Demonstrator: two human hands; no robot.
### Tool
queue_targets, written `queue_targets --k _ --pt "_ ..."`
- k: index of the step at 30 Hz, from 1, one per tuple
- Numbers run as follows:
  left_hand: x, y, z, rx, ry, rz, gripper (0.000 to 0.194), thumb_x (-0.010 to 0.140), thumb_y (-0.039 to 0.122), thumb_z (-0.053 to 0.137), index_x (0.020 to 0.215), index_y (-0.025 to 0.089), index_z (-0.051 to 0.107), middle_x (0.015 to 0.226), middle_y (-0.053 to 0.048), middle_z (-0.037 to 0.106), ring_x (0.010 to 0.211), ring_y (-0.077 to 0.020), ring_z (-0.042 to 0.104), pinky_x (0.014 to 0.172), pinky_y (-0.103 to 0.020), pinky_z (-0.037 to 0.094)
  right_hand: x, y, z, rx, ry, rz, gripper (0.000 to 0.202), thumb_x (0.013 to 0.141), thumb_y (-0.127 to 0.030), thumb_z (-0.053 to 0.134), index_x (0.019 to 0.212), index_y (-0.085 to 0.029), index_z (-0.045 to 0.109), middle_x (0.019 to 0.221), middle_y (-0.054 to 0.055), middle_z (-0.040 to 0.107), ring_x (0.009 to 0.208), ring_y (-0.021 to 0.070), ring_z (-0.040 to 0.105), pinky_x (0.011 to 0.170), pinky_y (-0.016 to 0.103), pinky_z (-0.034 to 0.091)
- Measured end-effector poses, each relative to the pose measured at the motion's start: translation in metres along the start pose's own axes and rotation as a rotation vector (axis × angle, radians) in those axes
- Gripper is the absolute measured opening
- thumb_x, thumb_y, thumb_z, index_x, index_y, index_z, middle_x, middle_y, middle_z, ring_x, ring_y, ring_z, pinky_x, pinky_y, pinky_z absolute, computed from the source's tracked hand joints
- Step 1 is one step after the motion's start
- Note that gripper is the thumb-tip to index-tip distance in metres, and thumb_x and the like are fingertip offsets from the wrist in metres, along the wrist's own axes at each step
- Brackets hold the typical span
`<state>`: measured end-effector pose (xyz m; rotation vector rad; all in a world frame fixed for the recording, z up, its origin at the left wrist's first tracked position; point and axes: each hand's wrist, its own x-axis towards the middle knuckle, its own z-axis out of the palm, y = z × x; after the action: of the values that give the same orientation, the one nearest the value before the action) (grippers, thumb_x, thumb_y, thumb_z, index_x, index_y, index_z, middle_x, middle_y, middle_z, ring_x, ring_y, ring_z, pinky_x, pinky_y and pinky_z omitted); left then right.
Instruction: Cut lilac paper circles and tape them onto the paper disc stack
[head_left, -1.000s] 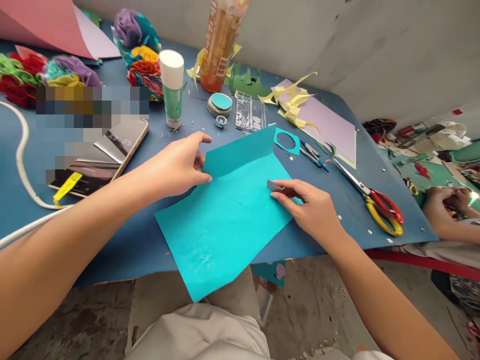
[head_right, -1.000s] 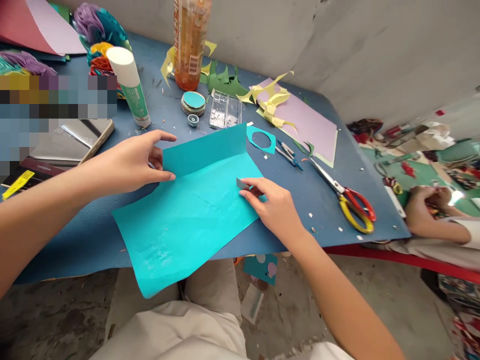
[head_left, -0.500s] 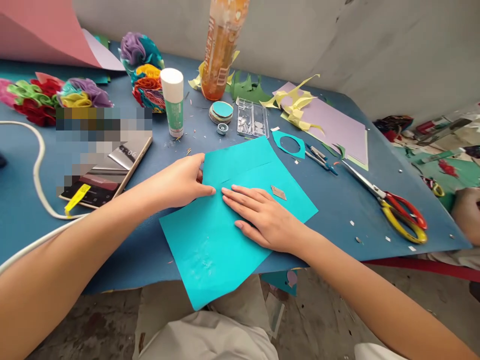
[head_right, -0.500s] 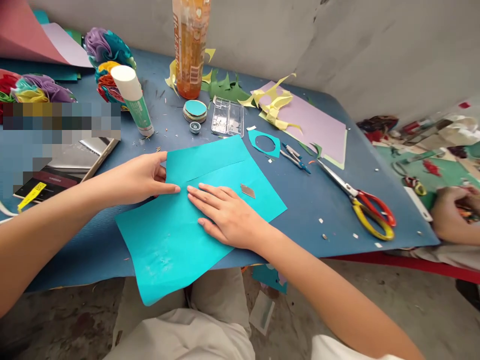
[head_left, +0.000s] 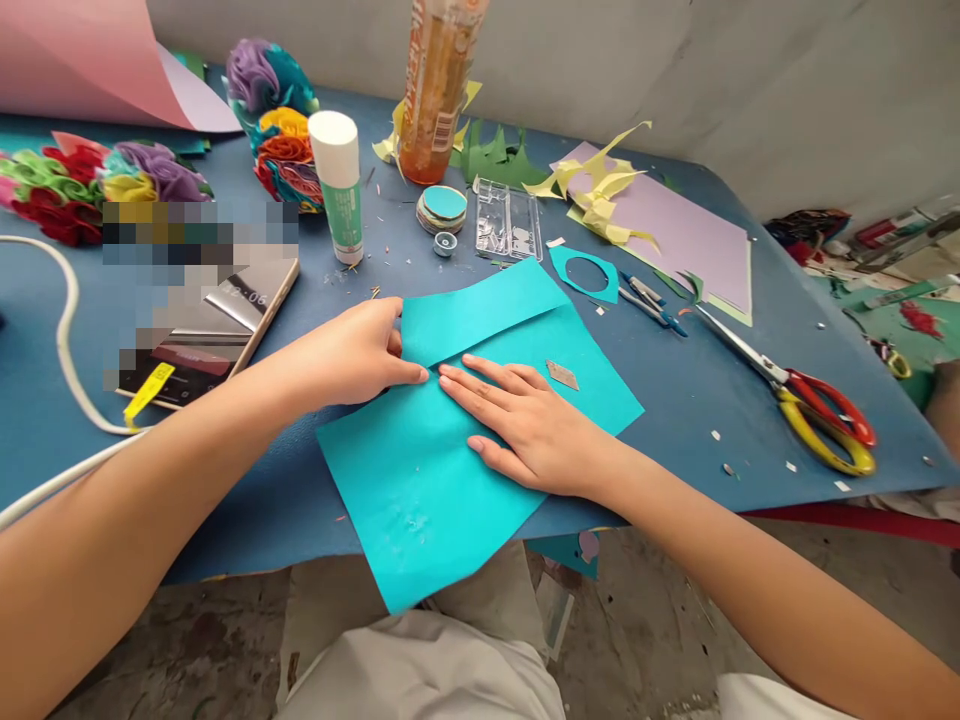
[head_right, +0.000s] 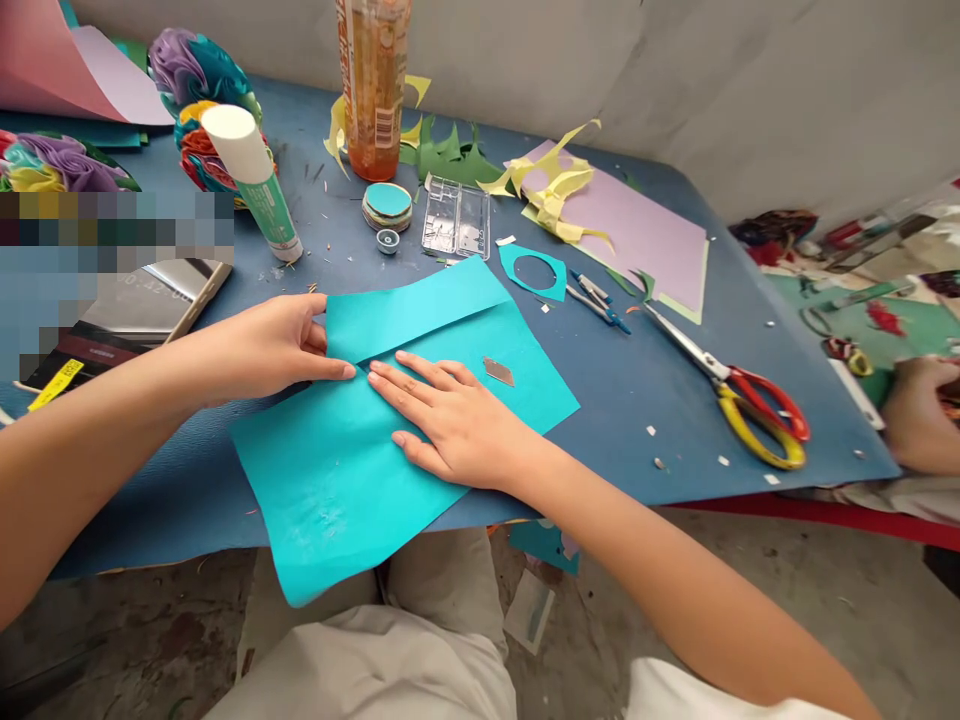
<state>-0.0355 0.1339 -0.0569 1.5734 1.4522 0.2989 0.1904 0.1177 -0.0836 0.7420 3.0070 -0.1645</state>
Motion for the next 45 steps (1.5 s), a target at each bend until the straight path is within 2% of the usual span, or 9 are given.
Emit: queue_targets --k 5,9,12,20,30,33,37,40,45 --pt "-0.001 0.0 -0.001 0.009 0.001 -0.007 0.038 0.067 0.026 0.068 0.074 0.023 0.031 0.053 0.009 0.037 0.044 -0.009 0.039 0.043 -0.024 0.023 -0.002 0.001 0.0 0.096 0.045 -0.006 0.054 0.093 -0.033 0.036 0.143 -0.012 0.032 0.146 0.011 0.039 0.138 0.029 0.03 0.1 0.051 0.037" --pt "-0.001 -0.001 -0.001 -0.012 0.001 0.016 0.036 0.067 0.029 0.067 0.086 0.023 0.038 0.056 0.008 0.043 0.048 -0.0114 0.045 0.042 -0.024 0.027 -0.009 0.006 0.001 0.33 0.305 0.072 0.045 0.094 -0.027 0.036 0.136 -0.018 0.045 0.138 0.008 0.051 0.128 0.0217 0.047 0.101 0.042 0.043" --pt "-0.002 -0.002 -0.002 -0.088 -0.013 0.016 0.056 0.067 0.034 0.068 0.113 0.021 0.039 0.064 0.005 0.052 0.058 -0.0164 0.057 0.047 -0.025 0.038 -0.014 0.01 0.002 0.396 0.469 0.247 0.037 0.094 -0.026 0.038 0.126 -0.024 0.057 0.128 0.005 0.06 0.118 0.0202 0.056 0.098 0.04 0.048" --pt "-0.011 0.001 -0.004 -0.165 -0.171 -0.077 0.115 0.058 0.035 0.076 0.147 0.02 0.005 0.081 -0.002 0.067 0.065 -0.0203 0.066 0.055 -0.028 0.052 -0.015 0.023 0.001 0.383 0.354 0.162 0.035 0.091 -0.021 0.051 0.125 -0.02 0.057 0.129 0.006 0.059 0.123 0.0211 0.052 0.102 0.039 0.048" --pt "-0.013 -0.001 -0.008 -0.152 -0.173 -0.047 0.118 0.059 0.034 0.076 0.148 0.023 0.0 0.073 0.0 0.069 0.067 -0.0219 0.067 0.057 -0.026 0.049 -0.016 0.021 0.004 0.404 0.342 0.204 0.033 0.09 -0.022 0.052 0.122 -0.024 0.06 0.127 0.004 0.061 0.122 0.0235 0.053 0.101 0.044 0.049" --pt "-0.014 0.0 -0.008 -0.138 -0.146 -0.06 0.117 0.059 0.029 0.075 0.148 0.024 -0.001 0.075 0.001 0.069 0.063 -0.0205 0.065 0.055 -0.026 0.049 -0.018 0.02 -0.003 0.437 0.425 0.233 0.029 0.089 -0.023 0.053 0.117 -0.025 0.064 0.124 0.003 0.063 0.119 0.0228 0.056 0.1 0.042 0.05" --pt "-0.014 0.003 -0.006 -0.153 -0.099 -0.065 0.116 0.06 0.028 0.074 0.148 0.024 -0.002 0.083 -0.002 0.067 0.06 -0.0186 0.063 0.054 -0.027 0.05 -0.033 0.026 -0.016 0.307 0.661 0.575 0.023 0.09 -0.03 0.053 0.105 -0.023 0.069 0.11 0.005 0.071 0.101 0.0237 0.066 0.088 0.04 0.056" --pt "-0.018 0.009 -0.004 -0.159 -0.063 -0.052 0.114 0.063 0.029 0.073 0.148 0.024 -0.003 0.089 -0.003 0.065 0.06 -0.0177 0.062 0.055 -0.029 0.05 -0.049 0.038 -0.019 0.102 0.506 0.727 0.034 0.087 -0.041 0.055 0.11 -0.019 0.068 0.115 0.011 0.068 0.107 0.0303 0.063 0.088 0.047 0.054" --pt "-0.025 0.015 0.0 -0.17 -0.088 -0.065 0.107 0.063 0.03 0.073 0.147 0.026 0.007 0.102 -0.008 0.062 0.067 -0.02 0.066 0.054 -0.028 0.052 -0.062 0.052 -0.013 0.037 0.261 0.668 0.044 0.089 -0.045 0.05 0.118 -0.015 0.063 0.127 0.016 0.059 0.116 0.0333 0.056 0.093 0.053 0.049"
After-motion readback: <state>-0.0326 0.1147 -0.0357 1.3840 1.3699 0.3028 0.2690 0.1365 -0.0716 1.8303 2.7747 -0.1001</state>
